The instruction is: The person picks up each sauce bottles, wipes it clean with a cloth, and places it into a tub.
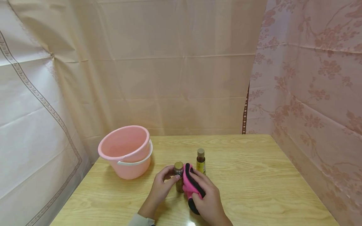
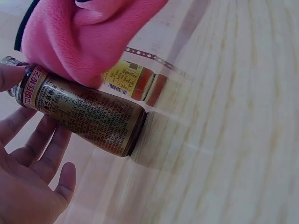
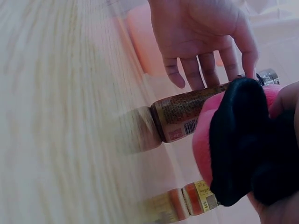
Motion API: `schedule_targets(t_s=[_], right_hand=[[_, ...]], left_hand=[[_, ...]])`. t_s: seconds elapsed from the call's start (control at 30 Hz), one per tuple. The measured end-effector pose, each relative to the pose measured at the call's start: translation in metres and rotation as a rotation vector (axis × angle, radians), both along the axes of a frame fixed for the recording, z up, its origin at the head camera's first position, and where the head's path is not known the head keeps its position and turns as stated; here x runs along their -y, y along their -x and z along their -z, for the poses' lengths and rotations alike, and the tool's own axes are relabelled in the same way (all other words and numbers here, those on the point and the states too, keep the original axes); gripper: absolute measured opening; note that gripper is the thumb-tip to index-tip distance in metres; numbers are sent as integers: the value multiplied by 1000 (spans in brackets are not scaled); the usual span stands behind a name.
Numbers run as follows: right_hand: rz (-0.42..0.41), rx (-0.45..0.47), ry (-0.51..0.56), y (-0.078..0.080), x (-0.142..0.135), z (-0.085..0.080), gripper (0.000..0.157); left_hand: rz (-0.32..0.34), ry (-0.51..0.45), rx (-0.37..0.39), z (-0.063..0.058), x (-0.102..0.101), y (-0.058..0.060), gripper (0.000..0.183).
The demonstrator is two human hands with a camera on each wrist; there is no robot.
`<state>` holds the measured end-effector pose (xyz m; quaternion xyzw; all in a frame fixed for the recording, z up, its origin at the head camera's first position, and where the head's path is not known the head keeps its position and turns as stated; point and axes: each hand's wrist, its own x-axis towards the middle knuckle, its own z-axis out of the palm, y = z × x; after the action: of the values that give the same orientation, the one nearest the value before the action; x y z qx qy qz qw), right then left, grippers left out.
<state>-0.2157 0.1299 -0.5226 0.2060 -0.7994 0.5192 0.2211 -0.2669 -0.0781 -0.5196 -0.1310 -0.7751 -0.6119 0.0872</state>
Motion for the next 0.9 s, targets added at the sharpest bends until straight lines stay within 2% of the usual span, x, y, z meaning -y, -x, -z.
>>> schedule_targets(t_s=[0.3, 0.53, 0.9], right_hand=[[-24, -84, 101, -4, 2, -6, 79], [-6, -17, 10, -2, 1, -3, 79], [14, 98, -62, 2, -2, 3, 76]], left_hand=[[6, -5, 8, -2, 0, 0, 30], [21, -1, 6, -1, 1, 1, 30], [41, -31, 7, 1, 2, 2, 31]])
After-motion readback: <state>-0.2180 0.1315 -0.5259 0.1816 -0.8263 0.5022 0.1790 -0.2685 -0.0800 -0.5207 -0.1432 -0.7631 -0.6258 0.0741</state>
